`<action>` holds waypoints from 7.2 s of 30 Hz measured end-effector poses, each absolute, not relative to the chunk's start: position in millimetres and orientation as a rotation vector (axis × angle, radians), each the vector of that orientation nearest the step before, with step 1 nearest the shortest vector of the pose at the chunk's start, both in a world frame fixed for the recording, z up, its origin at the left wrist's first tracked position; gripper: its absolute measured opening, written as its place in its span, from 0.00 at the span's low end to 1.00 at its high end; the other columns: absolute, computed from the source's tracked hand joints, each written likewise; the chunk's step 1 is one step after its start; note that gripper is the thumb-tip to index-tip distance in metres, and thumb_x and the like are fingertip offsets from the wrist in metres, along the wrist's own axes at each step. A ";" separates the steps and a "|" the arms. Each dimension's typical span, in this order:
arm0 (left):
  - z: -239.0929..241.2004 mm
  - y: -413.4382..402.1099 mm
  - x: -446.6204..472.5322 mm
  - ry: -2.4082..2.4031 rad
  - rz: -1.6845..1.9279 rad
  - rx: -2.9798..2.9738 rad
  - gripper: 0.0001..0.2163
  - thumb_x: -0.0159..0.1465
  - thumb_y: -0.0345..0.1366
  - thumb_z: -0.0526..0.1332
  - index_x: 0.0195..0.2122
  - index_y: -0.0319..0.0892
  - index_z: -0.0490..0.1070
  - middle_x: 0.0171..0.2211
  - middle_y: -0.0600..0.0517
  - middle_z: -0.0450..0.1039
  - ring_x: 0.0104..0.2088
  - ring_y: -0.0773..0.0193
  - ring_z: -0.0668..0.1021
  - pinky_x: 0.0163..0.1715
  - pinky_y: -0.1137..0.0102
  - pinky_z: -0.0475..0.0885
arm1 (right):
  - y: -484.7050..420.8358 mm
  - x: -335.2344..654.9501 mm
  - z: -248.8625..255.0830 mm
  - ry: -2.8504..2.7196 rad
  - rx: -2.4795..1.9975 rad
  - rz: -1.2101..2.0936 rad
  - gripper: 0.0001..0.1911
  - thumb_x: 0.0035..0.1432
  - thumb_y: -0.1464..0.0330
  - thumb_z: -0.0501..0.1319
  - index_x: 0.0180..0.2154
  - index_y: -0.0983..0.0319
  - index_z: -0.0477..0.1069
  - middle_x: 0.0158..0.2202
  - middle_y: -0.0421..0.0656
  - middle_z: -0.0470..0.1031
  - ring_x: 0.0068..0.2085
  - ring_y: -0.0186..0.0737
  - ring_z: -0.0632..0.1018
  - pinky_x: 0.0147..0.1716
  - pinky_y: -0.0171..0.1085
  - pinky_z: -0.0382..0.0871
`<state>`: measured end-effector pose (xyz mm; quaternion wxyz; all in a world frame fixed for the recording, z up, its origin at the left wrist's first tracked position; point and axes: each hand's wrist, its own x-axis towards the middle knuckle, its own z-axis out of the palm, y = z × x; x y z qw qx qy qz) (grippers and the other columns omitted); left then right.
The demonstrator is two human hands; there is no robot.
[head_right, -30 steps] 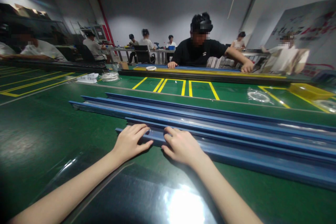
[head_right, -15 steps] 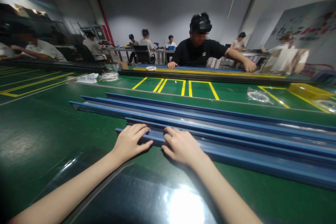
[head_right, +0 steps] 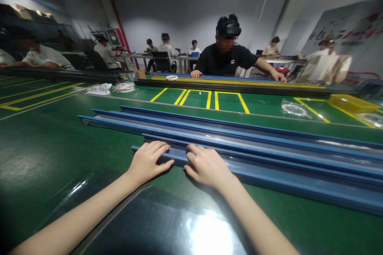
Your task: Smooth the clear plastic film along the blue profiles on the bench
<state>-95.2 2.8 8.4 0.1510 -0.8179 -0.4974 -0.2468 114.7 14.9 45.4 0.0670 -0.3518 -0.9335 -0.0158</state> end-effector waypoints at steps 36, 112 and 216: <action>14.5 3.0 -100.2 -1.680 -0.859 -2.127 0.11 0.60 0.39 0.49 0.28 0.42 0.68 0.28 0.53 0.74 0.29 0.64 0.73 0.31 0.68 0.61 | 14.8 115.1 47.1 -2.815 -1.054 -0.026 0.14 0.57 0.64 0.48 0.37 0.63 0.68 0.47 0.48 0.65 0.39 0.38 0.71 0.35 0.35 0.63; 12.0 6.1 -101.1 -1.721 -0.511 -2.032 0.15 0.62 0.37 0.47 0.24 0.43 0.69 0.24 0.52 0.71 0.29 0.62 0.70 0.29 0.66 0.53 | 15.7 114.4 44.8 -2.825 -1.027 -0.027 0.16 0.57 0.64 0.47 0.41 0.64 0.67 0.51 0.46 0.65 0.42 0.41 0.71 0.37 0.38 0.65; 11.3 6.5 -101.5 -1.722 -0.515 -2.041 0.15 0.62 0.37 0.46 0.24 0.42 0.69 0.24 0.52 0.71 0.29 0.63 0.69 0.30 0.67 0.53 | 16.5 114.4 44.1 -2.812 -1.034 0.004 0.15 0.57 0.64 0.47 0.40 0.63 0.67 0.50 0.47 0.66 0.41 0.39 0.72 0.36 0.36 0.64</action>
